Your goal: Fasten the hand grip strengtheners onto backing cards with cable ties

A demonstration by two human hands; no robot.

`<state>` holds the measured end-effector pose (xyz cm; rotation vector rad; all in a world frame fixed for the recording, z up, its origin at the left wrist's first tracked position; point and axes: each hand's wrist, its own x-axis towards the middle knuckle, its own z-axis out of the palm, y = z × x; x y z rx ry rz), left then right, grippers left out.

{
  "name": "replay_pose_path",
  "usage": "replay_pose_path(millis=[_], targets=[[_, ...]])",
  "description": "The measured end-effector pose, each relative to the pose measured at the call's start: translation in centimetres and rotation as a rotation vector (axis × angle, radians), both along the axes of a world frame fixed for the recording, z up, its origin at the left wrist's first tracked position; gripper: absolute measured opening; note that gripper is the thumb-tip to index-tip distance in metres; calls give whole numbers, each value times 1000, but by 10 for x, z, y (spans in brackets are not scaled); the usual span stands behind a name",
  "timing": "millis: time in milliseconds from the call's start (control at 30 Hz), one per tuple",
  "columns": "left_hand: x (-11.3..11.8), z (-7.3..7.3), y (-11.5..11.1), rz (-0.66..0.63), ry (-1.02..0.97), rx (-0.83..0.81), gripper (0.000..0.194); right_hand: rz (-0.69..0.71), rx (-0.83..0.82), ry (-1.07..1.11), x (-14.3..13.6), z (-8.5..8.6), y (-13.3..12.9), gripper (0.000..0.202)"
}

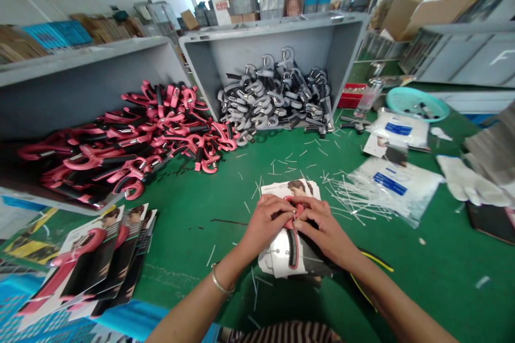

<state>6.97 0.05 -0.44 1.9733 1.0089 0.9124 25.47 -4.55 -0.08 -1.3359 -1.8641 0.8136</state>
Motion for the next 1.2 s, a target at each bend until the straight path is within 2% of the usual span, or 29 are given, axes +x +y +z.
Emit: replay_pose_path(millis=[133,267,367,433,533,633,767,833,967,1000,1100,1133,1167,1200], targets=[[-5,-1,0,-58,31,84,10,-43,-6,27,-4,0,-1,17],[-11,10,6,-156,131,51,19,-92,1,36,-7,0,-1,22],[-8,24,9,-109,200,51,18,-58,4,13,-5,-1,-1,20],[-2,33,7,-68,258,127,16,-52,3,36,-2,-3,-1,17],[11,41,-7,-13,351,283,19,-143,3,144,-2,-6,-1,17],[22,35,-33,-11,391,415,19,-252,52,196,-8,-8,-1,22],[21,14,-58,-88,413,532,18,-309,97,171,-16,-11,-1,27],[12,10,-58,-89,337,479,18,-308,98,162,-17,-13,-2,27],[3,13,-51,120,103,253,12,-321,93,165,-20,-15,-2,21],[3,13,-52,117,120,257,12,-324,97,164,-21,-15,-1,17],[8,9,-63,-52,322,349,17,-323,114,144,-22,-15,2,8],[7,7,-69,-69,369,363,16,-320,117,141,-20,-15,1,7],[5,7,-73,-37,396,360,13,-316,123,138,-18,-14,-1,8],[1,8,-78,36,410,341,19,-306,131,133,-15,-13,-6,9]])
